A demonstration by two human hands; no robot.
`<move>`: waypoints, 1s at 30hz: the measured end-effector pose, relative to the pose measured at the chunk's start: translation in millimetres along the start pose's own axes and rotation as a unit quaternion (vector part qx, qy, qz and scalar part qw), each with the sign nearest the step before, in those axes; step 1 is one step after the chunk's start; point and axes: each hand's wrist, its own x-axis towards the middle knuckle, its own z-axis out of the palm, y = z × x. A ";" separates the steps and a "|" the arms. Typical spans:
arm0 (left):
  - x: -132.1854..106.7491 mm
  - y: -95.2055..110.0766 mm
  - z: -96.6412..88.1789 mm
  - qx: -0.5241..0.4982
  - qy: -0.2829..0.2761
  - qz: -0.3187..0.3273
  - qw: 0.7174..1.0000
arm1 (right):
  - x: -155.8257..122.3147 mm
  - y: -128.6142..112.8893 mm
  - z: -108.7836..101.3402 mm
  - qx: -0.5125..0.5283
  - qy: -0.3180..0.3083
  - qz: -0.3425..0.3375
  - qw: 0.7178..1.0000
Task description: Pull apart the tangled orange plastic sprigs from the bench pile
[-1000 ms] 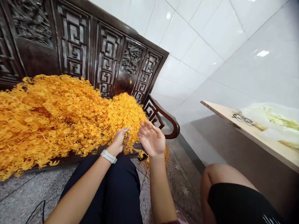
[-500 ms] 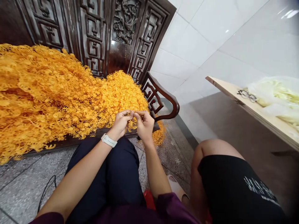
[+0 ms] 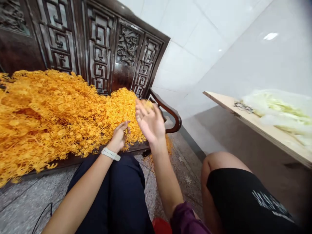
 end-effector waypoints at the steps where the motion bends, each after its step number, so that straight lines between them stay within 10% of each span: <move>1: -1.1 0.2 0.1 -0.001 0.002 0.001 1.000 | 2.1 7.2 4.5 0.057 0.058 0.046 0.996; 5: -2.5 3.4 2.1 -0.002 0.008 0.009 1.000 | -25.0 13.1 34.8 0.332 0.250 0.209 0.885; 11: -8.3 -5.8 9.6 0.001 -0.028 0.025 0.999 | -73.9 25.7 59.2 -0.001 0.207 0.179 0.962; 21: -13.3 -10.2 14.4 0.299 -0.209 0.054 0.930 | -76.6 65.6 32.4 0.054 0.345 0.258 0.901; 30: -8.5 -13.3 16.1 0.251 -0.157 0.118 0.948 | -136.8 -24.1 15.1 0.236 0.178 0.177 0.939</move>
